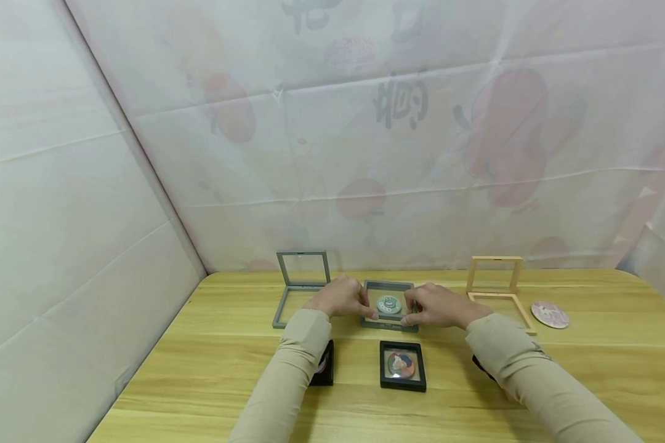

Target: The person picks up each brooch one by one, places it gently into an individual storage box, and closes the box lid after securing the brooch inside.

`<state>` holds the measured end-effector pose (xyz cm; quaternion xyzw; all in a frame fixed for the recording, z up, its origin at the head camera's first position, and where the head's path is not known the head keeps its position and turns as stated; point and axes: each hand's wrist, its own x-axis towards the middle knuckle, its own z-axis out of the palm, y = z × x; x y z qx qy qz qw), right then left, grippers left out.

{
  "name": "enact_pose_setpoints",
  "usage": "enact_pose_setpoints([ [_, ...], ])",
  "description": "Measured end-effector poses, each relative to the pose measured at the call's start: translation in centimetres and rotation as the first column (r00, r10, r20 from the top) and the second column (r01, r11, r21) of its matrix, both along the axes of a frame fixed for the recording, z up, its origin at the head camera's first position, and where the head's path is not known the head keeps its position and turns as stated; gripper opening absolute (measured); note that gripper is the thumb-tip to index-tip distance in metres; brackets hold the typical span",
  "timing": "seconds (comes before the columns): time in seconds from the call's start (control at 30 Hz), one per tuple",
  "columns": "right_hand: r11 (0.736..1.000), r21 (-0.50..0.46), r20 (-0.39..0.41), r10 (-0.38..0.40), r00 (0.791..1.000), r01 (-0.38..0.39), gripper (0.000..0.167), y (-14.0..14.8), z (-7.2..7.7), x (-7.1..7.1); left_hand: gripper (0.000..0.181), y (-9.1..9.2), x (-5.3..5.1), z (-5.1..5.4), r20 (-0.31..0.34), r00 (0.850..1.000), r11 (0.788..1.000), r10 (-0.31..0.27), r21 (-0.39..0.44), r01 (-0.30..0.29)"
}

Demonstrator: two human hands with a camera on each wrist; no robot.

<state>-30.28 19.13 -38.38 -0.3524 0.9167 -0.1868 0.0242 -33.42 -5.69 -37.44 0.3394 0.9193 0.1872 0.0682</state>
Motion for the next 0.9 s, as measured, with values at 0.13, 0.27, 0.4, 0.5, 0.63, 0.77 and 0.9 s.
enact_pose_setpoints([
  [0.13,1.000,0.003,0.015,-0.018,1.000,0.018,0.029,-0.01,-0.09,0.02,0.023,0.07,-0.02,-0.05,0.001,1.000,1.000,0.003,-0.008,-0.003],
  [0.27,0.999,0.004,0.029,-0.034,0.999,0.034,0.027,-0.04,-0.28,0.06,0.024,0.11,0.01,-0.16,0.000,1.000,0.999,0.006,-0.034,-0.006],
  [0.4,0.999,0.008,0.036,-0.044,0.998,0.044,0.027,-0.08,-0.46,0.04,0.024,0.08,0.04,-0.23,-0.018,1.000,0.998,-0.003,-0.057,0.002],
  [0.5,0.998,0.015,0.043,-0.056,0.998,0.055,0.027,-0.13,-0.47,0.03,0.023,0.07,0.10,-0.11,-0.024,1.000,0.998,-0.007,-0.060,0.006],
  [0.63,0.998,0.028,0.039,-0.064,0.997,0.063,0.028,-0.18,-0.48,0.03,0.024,0.11,0.20,0.07,-0.016,1.000,0.998,-0.001,-0.063,0.000],
  [0.77,0.998,0.034,0.028,-0.062,0.998,0.061,0.028,-0.19,-0.55,0.02,0.024,0.17,0.29,0.19,-0.015,1.000,0.997,0.006,-0.073,-0.007],
  [0.9,0.997,0.037,0.025,-0.065,0.998,0.064,0.028,-0.19,-0.62,-0.03,0.023,0.25,0.38,0.28,-0.013,1.000,0.997,0.014,-0.080,-0.015],
])
